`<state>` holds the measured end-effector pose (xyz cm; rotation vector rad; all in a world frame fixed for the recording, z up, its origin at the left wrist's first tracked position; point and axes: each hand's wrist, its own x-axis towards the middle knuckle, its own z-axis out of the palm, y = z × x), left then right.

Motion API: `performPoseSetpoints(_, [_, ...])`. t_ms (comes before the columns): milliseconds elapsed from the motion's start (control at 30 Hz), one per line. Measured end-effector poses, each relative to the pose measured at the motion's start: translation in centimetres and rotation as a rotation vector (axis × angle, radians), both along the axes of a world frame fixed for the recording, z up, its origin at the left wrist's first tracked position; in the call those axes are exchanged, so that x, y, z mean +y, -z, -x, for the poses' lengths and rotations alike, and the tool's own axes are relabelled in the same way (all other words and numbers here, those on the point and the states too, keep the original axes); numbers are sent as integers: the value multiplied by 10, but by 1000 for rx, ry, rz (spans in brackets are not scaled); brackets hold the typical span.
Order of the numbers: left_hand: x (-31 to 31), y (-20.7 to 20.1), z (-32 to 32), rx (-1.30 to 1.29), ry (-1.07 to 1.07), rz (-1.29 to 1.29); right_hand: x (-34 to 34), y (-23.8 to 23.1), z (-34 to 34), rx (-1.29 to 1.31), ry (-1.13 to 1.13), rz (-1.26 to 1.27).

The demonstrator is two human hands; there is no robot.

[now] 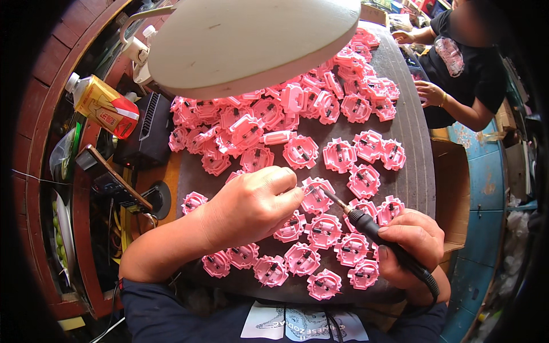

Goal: The person uses a soldering iron to attach small components to pink plastic housings. They pick up each housing, apply solder to specific points, and place the finished units back on the table. Another person works in the background.

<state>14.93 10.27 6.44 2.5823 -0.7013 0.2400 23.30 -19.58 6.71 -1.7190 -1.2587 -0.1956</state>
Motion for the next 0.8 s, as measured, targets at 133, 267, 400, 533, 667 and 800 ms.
performPoseSetpoints(133, [1, 0, 5, 30, -21, 1, 1, 0, 0, -6, -8, 6])
performPoseSetpoints(267, [-2, 3, 0, 1, -16, 30, 0, 2, 2, 4, 22, -4])
performPoseSetpoints(400, [-5, 9, -4, -25, 17, 11, 1, 2, 0, -2, 17, 15])
performPoseSetpoints(533, [-6, 9, -4, -33, 26, -8, 1, 3, 0, 7, 29, 26])
performPoseSetpoints(667, [-6, 11, -4, -19, 26, -12, -1, 4, 1, 53, 39, 22])
performPoseSetpoints(800, [-6, 13, -5, -24, 31, -7, -2, 3, 2, 56, 39, 25])
